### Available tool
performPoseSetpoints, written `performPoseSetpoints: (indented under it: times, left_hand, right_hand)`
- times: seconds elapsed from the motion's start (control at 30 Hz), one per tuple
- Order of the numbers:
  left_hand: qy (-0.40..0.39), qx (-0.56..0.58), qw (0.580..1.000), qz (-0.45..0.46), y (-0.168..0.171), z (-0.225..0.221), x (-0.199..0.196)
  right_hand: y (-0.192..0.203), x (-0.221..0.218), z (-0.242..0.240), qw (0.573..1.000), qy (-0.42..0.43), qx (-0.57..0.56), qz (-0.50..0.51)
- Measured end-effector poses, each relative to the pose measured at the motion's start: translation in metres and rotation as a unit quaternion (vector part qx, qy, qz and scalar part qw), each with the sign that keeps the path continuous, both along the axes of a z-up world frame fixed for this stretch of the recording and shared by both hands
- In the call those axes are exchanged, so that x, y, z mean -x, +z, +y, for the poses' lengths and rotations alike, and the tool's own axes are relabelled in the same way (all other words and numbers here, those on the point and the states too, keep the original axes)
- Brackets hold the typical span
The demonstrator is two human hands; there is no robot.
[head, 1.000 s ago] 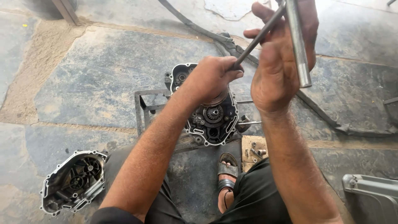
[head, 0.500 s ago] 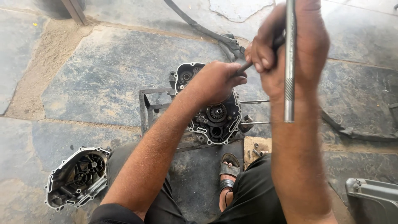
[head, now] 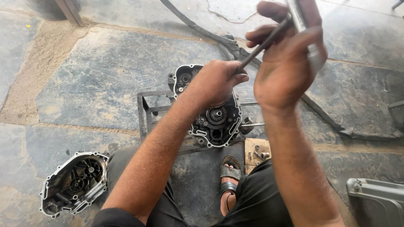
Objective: Disassembling and inspecting components of a motorcycle engine using pliers and a T-handle wrench.
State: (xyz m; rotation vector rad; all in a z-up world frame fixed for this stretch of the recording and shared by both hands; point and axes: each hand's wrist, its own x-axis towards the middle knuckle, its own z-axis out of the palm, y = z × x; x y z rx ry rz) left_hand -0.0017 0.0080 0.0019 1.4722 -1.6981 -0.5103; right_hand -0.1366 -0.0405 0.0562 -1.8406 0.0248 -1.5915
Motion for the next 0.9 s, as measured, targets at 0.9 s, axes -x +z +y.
performPoseSetpoints:
  times: [0.9]
  left_hand:
    - [0.011,0.129,0.99,0.063,0.008,-0.005,0.007]
  right_hand:
    - [-0.009,-0.004,-0.011,1.0,-0.019,0.017,-0.013]
